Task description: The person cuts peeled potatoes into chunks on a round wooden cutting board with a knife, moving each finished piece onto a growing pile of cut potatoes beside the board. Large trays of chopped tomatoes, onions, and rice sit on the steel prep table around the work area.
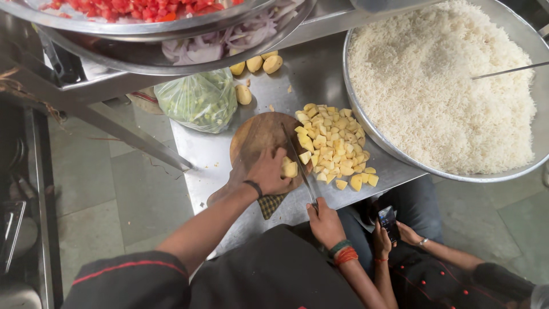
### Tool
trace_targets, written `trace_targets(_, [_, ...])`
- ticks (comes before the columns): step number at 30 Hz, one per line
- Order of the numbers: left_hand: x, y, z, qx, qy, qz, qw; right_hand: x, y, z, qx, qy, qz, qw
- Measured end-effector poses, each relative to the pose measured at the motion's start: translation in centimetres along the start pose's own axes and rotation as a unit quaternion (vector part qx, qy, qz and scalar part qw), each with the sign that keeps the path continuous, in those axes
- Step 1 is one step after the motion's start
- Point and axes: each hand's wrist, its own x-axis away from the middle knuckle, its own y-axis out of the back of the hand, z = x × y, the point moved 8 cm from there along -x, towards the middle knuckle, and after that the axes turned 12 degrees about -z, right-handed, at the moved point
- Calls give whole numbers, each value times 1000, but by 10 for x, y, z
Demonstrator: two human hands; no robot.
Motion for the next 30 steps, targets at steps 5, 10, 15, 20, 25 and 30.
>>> trace_targets(5, [6, 3, 8, 30, -12, -37, 999, 12, -1, 18, 135, 16, 23, 990])
trace_targets(10, [8, 2, 19, 50, -46, -50, 996, 8, -6, 23, 138, 0, 42, 990])
trace_targets(15, [16, 0, 29, 73, -40, -76, 994, 10, -11, 20, 128, 56, 38, 989])
trace_targets(20, [21, 1, 33, 78, -33, -76, 993, 6, -23, 15, 104, 53, 51, 992])
trace_targets(25, [26, 8, 35, 95, -27, -101, 990, 11, -14, 17, 45, 72, 44, 995])
trace_targets(30, [30, 11, 31, 95, -36, -107, 989, 16, -35, 0, 153, 10, 79, 985])
